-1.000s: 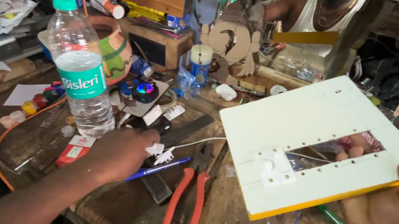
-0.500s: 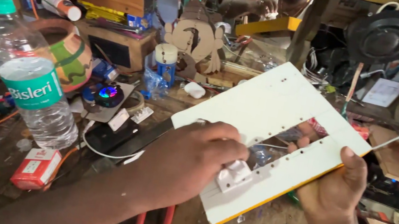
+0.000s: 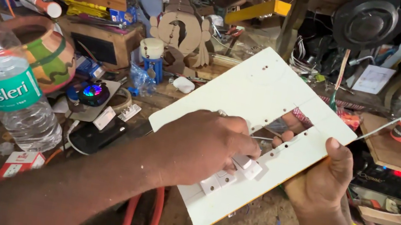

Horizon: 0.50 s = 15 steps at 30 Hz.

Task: Assembling and wiring electrical switches and a faceplate into a wooden enclosure.

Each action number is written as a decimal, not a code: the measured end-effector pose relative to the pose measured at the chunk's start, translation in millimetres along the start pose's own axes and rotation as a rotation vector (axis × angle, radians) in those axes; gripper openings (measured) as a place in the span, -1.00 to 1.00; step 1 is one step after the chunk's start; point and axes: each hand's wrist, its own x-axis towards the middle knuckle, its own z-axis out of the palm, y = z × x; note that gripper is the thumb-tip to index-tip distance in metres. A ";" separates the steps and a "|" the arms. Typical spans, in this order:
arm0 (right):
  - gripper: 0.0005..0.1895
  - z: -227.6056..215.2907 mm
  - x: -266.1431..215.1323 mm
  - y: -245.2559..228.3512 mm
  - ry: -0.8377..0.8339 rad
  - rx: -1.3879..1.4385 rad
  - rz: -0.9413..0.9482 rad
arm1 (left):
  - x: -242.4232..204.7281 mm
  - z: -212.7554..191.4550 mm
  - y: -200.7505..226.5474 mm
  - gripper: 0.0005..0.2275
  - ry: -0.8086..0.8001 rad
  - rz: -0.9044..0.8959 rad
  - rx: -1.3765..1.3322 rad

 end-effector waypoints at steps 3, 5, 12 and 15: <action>-0.26 -0.8 0.8 -3.8 -0.016 0.020 0.005 | 5.7 -2.5 -0.9 -0.71 -0.077 -0.016 0.002; -0.26 -1.3 1.0 -5.2 -0.016 0.020 0.006 | 8.7 -5.3 -0.1 -0.70 -0.113 -0.046 -0.012; -0.25 3.2 -1.1 -5.1 -0.011 0.031 0.015 | 20.1 -18.7 -0.4 -0.65 -0.259 -0.057 -0.021; -0.26 2.1 -1.1 -4.8 -0.019 0.037 0.022 | 25.1 -22.2 -5.5 -0.64 -0.330 -0.107 -0.023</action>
